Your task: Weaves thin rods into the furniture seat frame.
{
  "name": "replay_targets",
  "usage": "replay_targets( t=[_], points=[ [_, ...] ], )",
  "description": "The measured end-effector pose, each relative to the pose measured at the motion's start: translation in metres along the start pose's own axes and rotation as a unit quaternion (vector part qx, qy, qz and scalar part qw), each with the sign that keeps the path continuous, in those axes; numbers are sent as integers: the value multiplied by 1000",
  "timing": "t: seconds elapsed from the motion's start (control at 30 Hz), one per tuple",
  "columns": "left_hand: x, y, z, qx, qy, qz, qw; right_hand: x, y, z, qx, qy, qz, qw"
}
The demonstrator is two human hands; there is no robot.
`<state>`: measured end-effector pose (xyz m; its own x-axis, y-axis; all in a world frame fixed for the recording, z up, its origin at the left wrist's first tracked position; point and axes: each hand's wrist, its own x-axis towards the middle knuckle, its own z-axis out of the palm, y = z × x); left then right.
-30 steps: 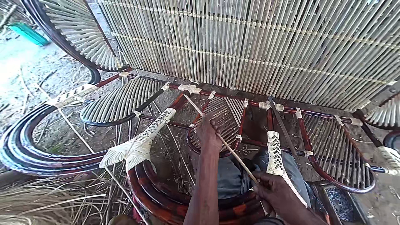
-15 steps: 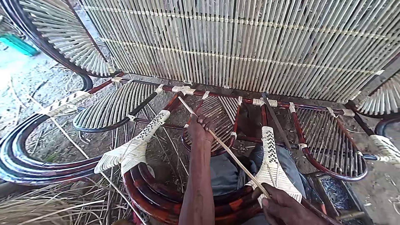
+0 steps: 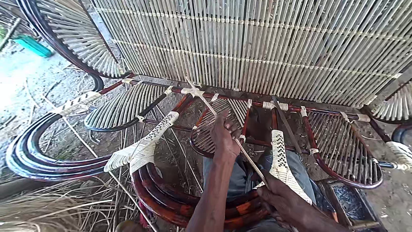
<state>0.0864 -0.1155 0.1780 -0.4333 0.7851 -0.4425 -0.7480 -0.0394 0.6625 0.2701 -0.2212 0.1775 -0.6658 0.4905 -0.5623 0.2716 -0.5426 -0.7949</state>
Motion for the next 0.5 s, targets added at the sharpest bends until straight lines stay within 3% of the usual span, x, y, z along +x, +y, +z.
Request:
replay_targets(
  t=[0.2, 0.5],
  points=[
    [0, 6, 16, 78, -22, -65, 995, 0, -8, 1, 34, -57, 0, 998],
    [-10, 0, 39, 231, -47, -136, 962, 7, -15, 33, -221, -34, -25, 974]
  ],
)
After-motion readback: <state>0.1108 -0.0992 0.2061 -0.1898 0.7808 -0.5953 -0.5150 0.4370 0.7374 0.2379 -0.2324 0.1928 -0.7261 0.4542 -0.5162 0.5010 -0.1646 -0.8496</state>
